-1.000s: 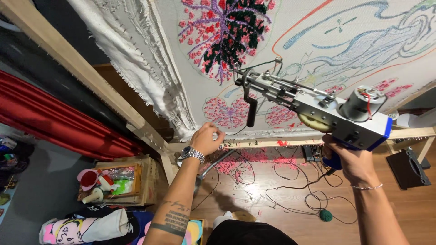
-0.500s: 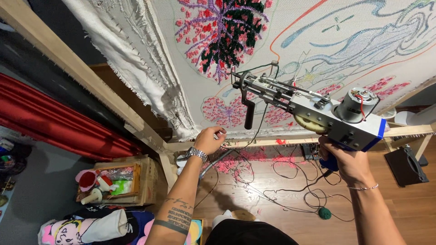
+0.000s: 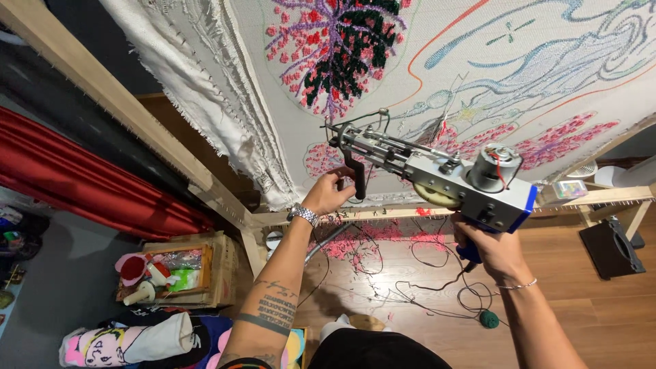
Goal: Using an electric tufting gun to apply yarn into a rug canvas mounted on a frame.
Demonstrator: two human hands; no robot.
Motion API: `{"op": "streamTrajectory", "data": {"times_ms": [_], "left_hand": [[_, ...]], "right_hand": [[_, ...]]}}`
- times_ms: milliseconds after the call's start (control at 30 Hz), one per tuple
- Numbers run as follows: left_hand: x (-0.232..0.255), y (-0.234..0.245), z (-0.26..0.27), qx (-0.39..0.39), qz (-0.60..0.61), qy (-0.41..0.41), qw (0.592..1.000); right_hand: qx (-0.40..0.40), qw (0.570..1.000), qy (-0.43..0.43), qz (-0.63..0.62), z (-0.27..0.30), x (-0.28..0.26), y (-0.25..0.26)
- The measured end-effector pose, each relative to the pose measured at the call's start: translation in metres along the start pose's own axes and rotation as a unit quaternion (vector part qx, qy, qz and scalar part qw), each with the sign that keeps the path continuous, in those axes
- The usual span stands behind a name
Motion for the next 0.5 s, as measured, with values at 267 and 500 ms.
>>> {"op": "streamTrajectory", "data": {"times_ms": [267,500], "left_hand": [[0.010,-0.007,0.002,-0.019,0.018,-0.020,0.999],[-0.048,-0.018,0.009,-0.074,-0.049,0.089,0.992]], "right_hand": [[-0.023,0.999,0.033,0.012,0.003,-0.012,-0.016],[-0.027,0.999,0.020,-0.005,0.004,-0.009,-0.014]]}}
Point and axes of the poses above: each hand's wrist, its own z-axis away from the middle knuckle, its own y-axis out of the back of the hand, x = y × z, the point moved 9 cm from there along -z, towards the middle knuckle, and after that the axes turned 5 degrees about z, right-handed, at the moved point
